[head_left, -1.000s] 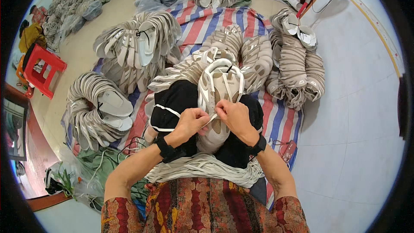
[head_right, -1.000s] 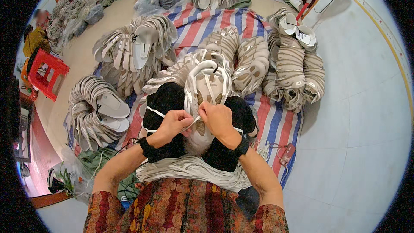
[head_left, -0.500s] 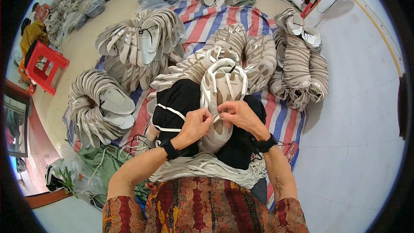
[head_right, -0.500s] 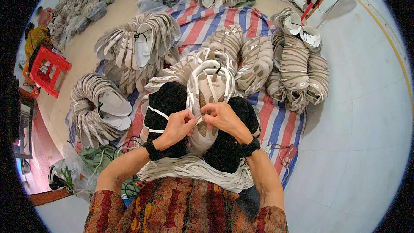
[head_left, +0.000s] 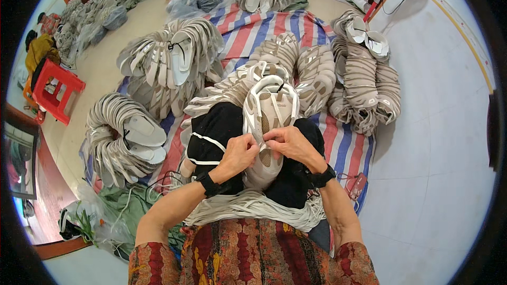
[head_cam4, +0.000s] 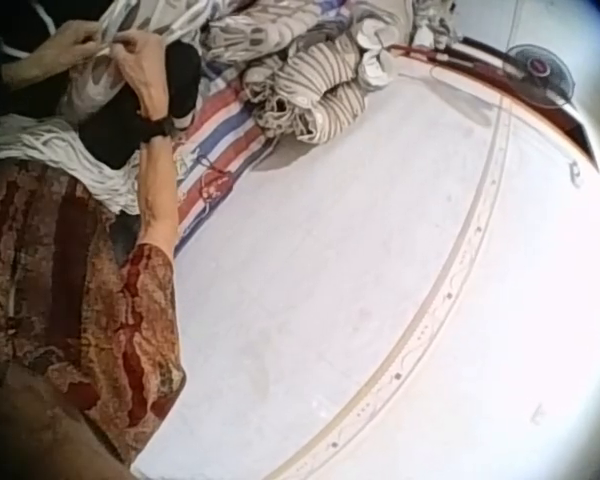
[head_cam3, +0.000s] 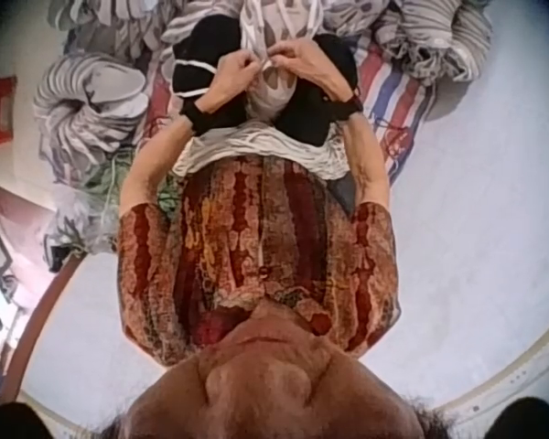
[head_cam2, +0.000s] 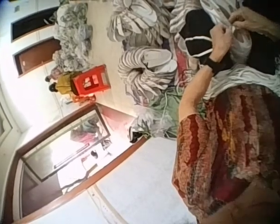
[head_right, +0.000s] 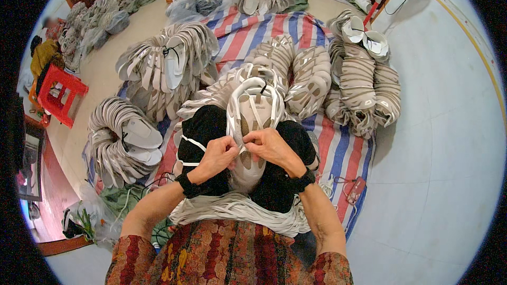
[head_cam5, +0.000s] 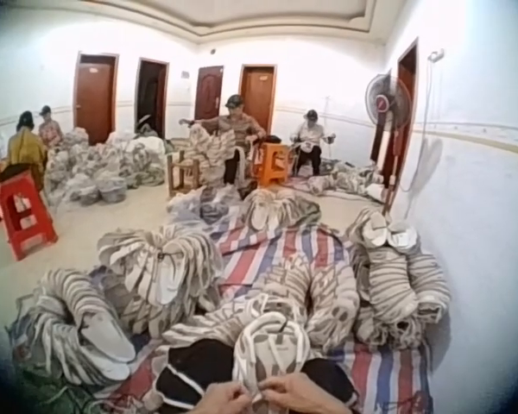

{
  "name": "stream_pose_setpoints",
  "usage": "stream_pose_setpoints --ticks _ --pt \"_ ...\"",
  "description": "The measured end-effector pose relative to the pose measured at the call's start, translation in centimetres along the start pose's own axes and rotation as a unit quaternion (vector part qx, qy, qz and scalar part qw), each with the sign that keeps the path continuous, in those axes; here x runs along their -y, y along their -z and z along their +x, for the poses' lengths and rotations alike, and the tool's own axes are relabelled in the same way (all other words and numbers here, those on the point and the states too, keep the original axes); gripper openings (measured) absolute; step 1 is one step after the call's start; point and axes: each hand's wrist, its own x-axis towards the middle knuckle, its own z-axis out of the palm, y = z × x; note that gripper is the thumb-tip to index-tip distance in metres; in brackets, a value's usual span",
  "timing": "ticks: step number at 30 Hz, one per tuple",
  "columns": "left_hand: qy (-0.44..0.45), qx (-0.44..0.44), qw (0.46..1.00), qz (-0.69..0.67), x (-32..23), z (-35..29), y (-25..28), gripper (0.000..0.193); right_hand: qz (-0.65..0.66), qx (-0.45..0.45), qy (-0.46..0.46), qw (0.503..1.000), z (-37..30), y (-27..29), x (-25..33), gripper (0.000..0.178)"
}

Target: The recorder is inserting laces into white shoes as part of a manufacturing process.

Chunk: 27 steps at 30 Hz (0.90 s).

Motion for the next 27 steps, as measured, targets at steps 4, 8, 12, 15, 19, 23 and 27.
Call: stream_pose_setpoints --ticks 4,8,12,15,19,23,27 --pt "0.078 -0.001 0.997 -0.024 -0.2 0.7 0.3 0.016 -0.003 0.009 -0.003 1.0 0.1 -0.2 0.0 0.027" --pt "0.052 0.004 0.999 -0.003 -0.9 0.6 -0.1 0.011 -0.004 -0.003 0.053 0.999 0.1 -0.4 -1.2 0.027" --pt "-0.2 -0.063 0.908 0.363 -1.3 0.1 0.8 0.036 -0.293 -0.124 0.166 0.934 0.1 -1.2 -1.2 0.018" --pt "-0.229 0.0 0.89 0.395 -2.7 1.1 1.8 0.038 -0.425 -0.188 0.183 0.867 0.1 -2.9 0.3 0.008" --pt "-0.241 0.121 0.869 0.416 -4.5 2.0 3.5 0.044 -0.505 -0.204 0.316 0.777 0.8 -1.7 -0.7 0.008" --pt "-0.264 0.141 0.852 0.429 -2.9 3.9 3.7 0.043 -0.48 -0.15 0.386 0.773 1.0 -0.8 -0.7 0.009" --pt "-0.289 0.119 0.878 0.363 -1.8 3.7 3.2 0.036 -0.46 -0.148 0.378 0.789 1.5 -0.7 -1.3 0.009"
